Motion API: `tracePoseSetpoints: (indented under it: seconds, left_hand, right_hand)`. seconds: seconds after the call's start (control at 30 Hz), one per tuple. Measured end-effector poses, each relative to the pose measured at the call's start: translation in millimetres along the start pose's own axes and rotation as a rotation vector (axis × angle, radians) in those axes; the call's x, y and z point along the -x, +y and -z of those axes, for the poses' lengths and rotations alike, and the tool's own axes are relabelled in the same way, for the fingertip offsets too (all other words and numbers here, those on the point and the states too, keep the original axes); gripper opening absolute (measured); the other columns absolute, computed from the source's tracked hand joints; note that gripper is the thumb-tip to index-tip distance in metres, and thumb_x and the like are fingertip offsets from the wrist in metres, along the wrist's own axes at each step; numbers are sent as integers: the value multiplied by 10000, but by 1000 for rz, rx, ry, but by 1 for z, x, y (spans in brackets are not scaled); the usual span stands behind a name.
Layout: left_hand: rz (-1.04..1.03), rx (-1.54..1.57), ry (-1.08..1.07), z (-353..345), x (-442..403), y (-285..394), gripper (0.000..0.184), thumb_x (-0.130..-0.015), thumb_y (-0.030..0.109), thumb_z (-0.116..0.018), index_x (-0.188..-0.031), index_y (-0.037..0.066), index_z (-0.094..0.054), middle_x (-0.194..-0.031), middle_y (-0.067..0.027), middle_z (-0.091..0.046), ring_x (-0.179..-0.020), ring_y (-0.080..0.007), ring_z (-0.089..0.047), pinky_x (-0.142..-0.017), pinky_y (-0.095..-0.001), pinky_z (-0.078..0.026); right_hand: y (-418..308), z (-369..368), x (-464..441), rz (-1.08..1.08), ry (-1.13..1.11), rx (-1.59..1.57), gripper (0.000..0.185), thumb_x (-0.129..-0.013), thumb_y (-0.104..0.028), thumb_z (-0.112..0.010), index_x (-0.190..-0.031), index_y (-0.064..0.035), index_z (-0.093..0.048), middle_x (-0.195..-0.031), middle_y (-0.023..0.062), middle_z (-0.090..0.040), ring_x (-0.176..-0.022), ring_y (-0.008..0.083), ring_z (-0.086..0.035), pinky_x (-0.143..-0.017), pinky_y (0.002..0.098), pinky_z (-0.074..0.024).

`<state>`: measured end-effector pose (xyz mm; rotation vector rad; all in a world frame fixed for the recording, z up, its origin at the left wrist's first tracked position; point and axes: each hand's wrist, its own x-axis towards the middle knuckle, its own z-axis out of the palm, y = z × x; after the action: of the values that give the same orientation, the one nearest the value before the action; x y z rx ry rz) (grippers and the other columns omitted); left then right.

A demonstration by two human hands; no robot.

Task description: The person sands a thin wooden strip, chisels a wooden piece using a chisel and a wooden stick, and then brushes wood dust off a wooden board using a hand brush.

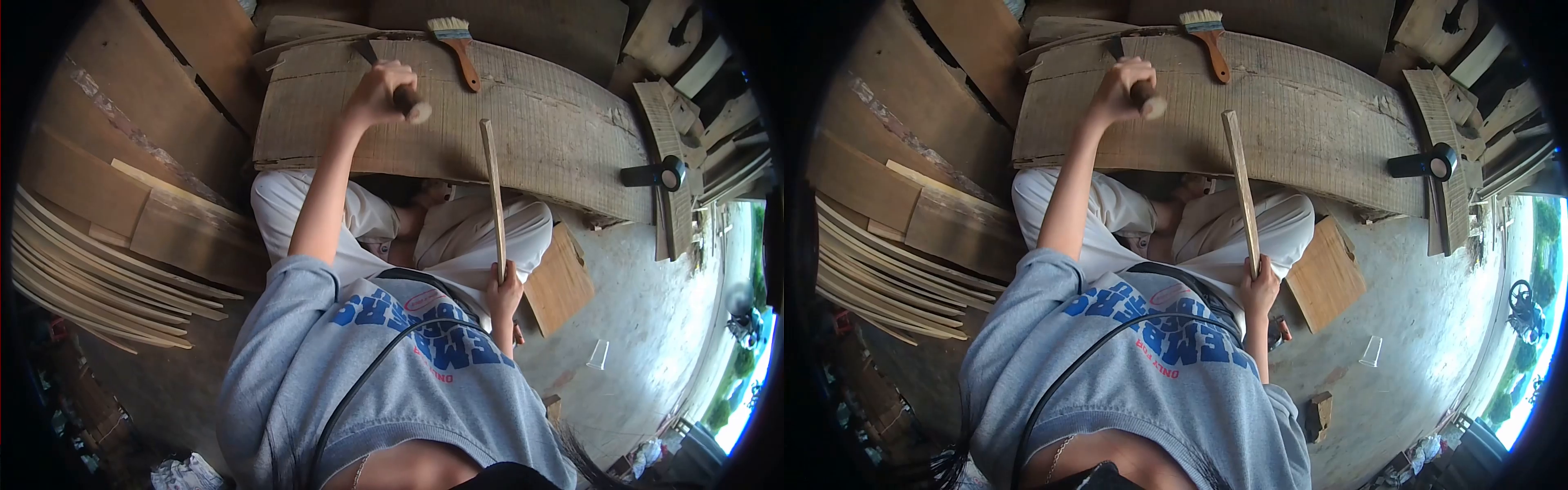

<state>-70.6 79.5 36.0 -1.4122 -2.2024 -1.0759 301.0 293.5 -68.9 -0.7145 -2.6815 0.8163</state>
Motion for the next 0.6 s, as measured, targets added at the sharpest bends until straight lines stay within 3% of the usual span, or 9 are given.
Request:
tracePoseSetpoints:
  seconds: [0.17, 0.47, 0.6]
  left_hand:
    - [-56, 20, -59, -11, 39, 51, 230, -522, 161, -676, -600, 96, -470, -596, -47, -487, -620, -229, -525, -674, -316, -400]
    - [-53, -6, 36, -13, -2, 0, 265, -556, 196, -690, -617, 76, -462, -595, -63, -486, -624, -234, -516, -676, -328, -399]
    - [-5, -11, -32, -11, 13, 21, 247, -558, 186, -678, -605, 74, -463, -587, -63, -471, -629, -240, -520, -677, -322, -396]
  right_hand:
    - [-3, 2, -4, -26, -44, -20, 187, -848, -221, -578, -941, -61, -548, -692, 193, -592, -650, 384, -594, -576, 440, -454]
    - [-4, 3, -2, 6, -18, -5, 190, -844, -214, -583, -935, -51, -549, -694, 198, -590, -641, 389, -592, -568, 443, -452]
    - [-2, 1, -2, 0, -15, -5, 188, -842, -211, -583, -934, -51, -547, -693, 198, -590, -643, 389, -592, -569, 441, -453]
